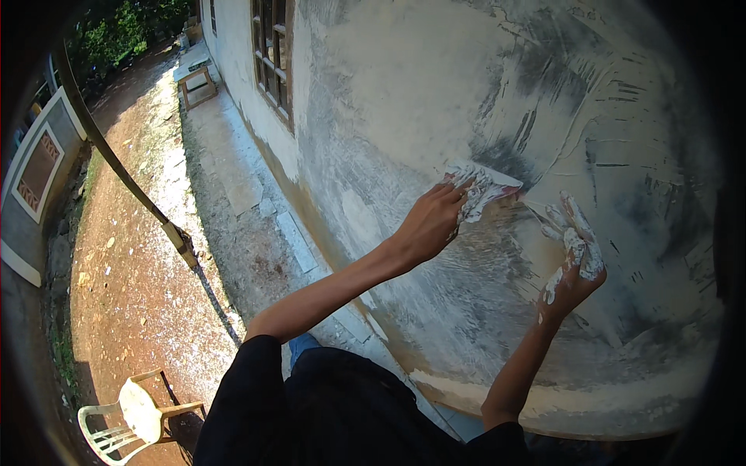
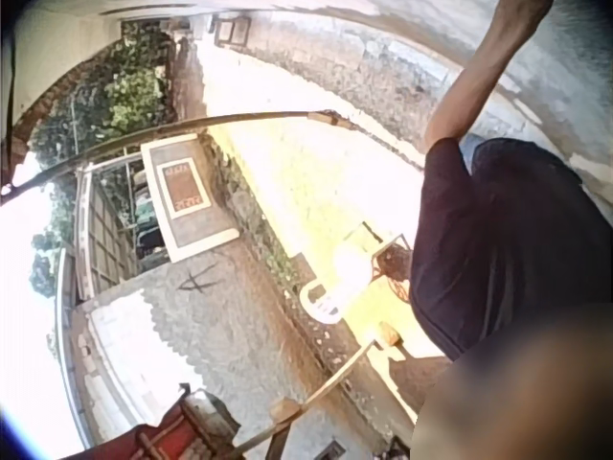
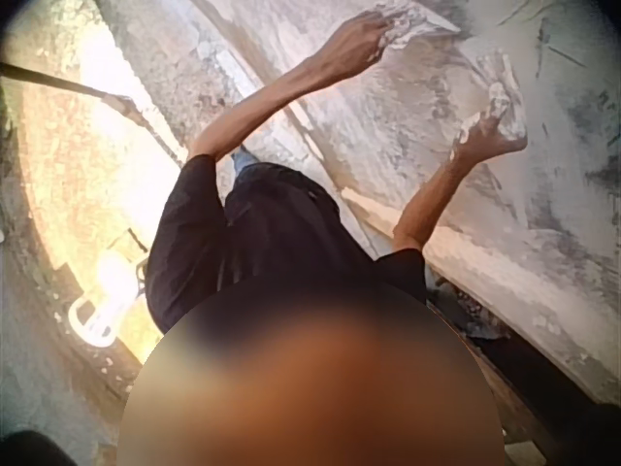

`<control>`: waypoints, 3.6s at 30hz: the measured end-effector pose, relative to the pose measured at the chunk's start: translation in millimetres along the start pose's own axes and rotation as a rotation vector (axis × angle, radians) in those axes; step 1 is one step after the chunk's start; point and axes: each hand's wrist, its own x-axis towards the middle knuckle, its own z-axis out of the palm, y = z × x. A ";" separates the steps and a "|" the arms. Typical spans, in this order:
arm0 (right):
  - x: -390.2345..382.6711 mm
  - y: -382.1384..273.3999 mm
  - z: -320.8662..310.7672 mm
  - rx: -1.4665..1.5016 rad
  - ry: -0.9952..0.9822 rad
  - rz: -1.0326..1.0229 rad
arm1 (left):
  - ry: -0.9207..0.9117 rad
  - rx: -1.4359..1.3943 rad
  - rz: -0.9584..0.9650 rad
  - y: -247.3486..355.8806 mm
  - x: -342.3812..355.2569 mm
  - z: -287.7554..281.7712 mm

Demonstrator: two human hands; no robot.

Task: The person applies plaster to an exterior wall using a putty knife, scooping the plaster from a plaster tray.

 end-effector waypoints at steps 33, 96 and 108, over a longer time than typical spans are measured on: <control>-77.6 15.9 25.0 0.107 -0.028 0.422 | 0.248 -0.224 -0.541 -19.6 50.6 80.4; -76.3 91.1 -86.5 0.129 -0.778 0.407 | 0.402 0.189 0.068 21.3 36.7 -10.4; -78.8 120.2 -93.2 0.037 -0.790 0.358 | 0.103 0.227 0.079 8.8 4.5 63.0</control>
